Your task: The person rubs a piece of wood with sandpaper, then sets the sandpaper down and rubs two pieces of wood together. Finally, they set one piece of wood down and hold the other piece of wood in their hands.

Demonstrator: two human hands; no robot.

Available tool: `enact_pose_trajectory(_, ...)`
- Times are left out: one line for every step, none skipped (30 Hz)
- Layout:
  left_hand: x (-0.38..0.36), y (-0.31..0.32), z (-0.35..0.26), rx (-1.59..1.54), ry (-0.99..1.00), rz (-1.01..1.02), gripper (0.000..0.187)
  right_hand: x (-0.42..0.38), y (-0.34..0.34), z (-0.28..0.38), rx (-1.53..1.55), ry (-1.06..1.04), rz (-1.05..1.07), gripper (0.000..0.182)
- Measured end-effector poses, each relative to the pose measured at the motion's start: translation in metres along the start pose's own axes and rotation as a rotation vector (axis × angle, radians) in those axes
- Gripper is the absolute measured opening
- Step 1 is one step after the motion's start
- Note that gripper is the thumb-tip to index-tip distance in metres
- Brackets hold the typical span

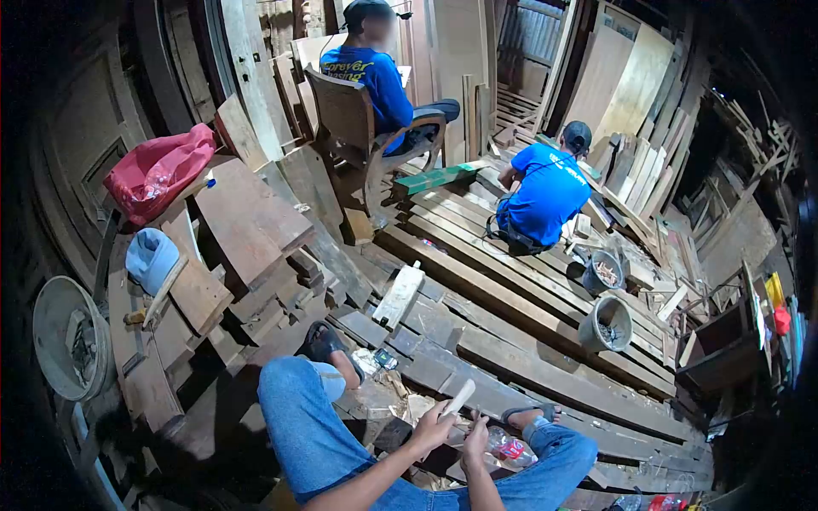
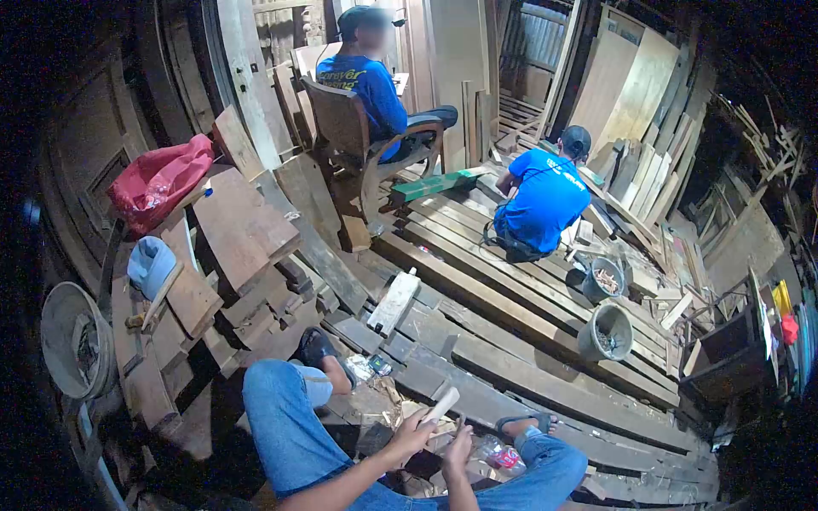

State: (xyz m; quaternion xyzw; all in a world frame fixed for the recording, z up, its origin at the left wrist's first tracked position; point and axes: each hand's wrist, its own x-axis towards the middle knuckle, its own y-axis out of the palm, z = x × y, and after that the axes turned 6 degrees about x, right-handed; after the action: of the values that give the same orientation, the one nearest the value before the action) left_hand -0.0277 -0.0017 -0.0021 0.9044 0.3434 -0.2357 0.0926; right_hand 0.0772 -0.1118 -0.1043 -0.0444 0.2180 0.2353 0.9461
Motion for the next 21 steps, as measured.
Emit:
enact_pose_trajectory(-0.002, 0.0, -0.003, 0.053, 0.005, 0.006, 0.045, -0.003, 0.0, 0.005, -0.051, 0.025, -0.003, 0.064)
enact_pose_trajectory(-0.008, 0.0, -0.007, -0.012, -0.03, 0.032, 0.044, -0.005, 0.002, 0.008, -0.031, 0.1, -0.036, 0.058)
enact_pose_trajectory(-0.005, 0.001, -0.004, 0.042, 0.045, -0.029, 0.045, -0.006, 0.004, 0.01, 0.006, 0.062, -0.02, 0.055)
enact_pose_trajectory(-0.004, 0.007, 0.002, 0.096, 0.118, -0.088, 0.046, -0.008, 0.004, 0.013, 0.042, 0.024, -0.007, 0.053)
enact_pose_trajectory(-0.003, 0.011, 0.006, 0.151, 0.191, -0.141, 0.047, -0.011, 0.004, 0.014, 0.08, -0.013, 0.001, 0.051)
enact_pose_trajectory(-0.001, 0.013, 0.009, 0.095, 0.191, -0.111, 0.052, 0.0, 0.005, -0.003, 0.109, -0.101, -0.052, 0.046)
enact_pose_trajectory(-0.008, 0.011, -0.004, 0.123, 0.181, -0.102, 0.053, -0.002, 0.004, 0.003, 0.14, -0.101, -0.029, 0.043)
enact_pose_trajectory(-0.015, 0.009, -0.017, 0.15, 0.171, -0.096, 0.054, -0.004, 0.002, 0.01, 0.17, -0.102, -0.003, 0.04)
enact_pose_trajectory(-0.02, 0.007, -0.027, 0.178, 0.161, -0.095, 0.056, -0.007, 0.002, 0.018, 0.2, -0.101, 0.027, 0.037)
enact_pose_trajectory(-0.015, 0.01, -0.02, 0.125, 0.132, -0.087, 0.061, -0.006, -0.002, 0.018, 0.14, -0.071, 0.051, 0.035)
enact_pose_trajectory(-0.014, 0.008, -0.022, 0.13, 0.068, -0.072, 0.063, -0.007, 0.0, 0.021, 0.164, -0.052, 0.069, 0.035)
enact_pose_trajectory(-0.017, 0.004, -0.028, 0.135, 0.0, -0.059, 0.066, -0.012, 0.002, 0.027, 0.188, -0.029, 0.087, 0.035)
enact_pose_trajectory(-0.02, 0.001, -0.035, 0.141, -0.068, -0.047, 0.068, -0.016, 0.005, 0.03, 0.211, -0.005, 0.106, 0.034)
enact_pose_trajectory(-0.025, 0.002, -0.043, 0.02, -0.14, 0.019, 0.076, -0.002, 0.006, 0.006, 0.06, -0.162, 0.042, 0.036)
enact_pose_trajectory(-0.025, 0.001, -0.042, 0.028, -0.137, 0.031, 0.077, -0.005, 0.008, 0.01, 0.092, -0.127, 0.08, 0.036)
enact_pose_trajectory(-0.024, 0.0, -0.039, 0.036, -0.133, 0.043, 0.078, -0.009, 0.009, 0.013, 0.124, -0.092, 0.118, 0.037)
enact_pose_trajectory(-0.023, 0.001, -0.033, 0.043, -0.13, 0.057, 0.079, -0.012, 0.01, 0.015, 0.155, -0.056, 0.156, 0.038)
enact_pose_trajectory(-0.022, 0.003, -0.032, 0.086, -0.129, 0.041, 0.079, -0.014, 0.01, 0.019, 0.175, -0.049, 0.156, 0.039)
enact_pose_trajectory(-0.021, 0.004, -0.031, 0.066, -0.127, 0.054, 0.079, -0.015, 0.011, 0.022, 0.193, -0.042, 0.157, 0.04)
enact_pose_trajectory(-0.02, 0.006, -0.029, 0.046, -0.125, 0.067, 0.078, -0.016, 0.012, 0.025, 0.212, -0.034, 0.157, 0.041)
enact_pose_trajectory(-0.022, 0.007, -0.032, 0.027, -0.125, 0.081, 0.078, -0.017, 0.012, 0.026, 0.232, -0.025, 0.156, 0.042)
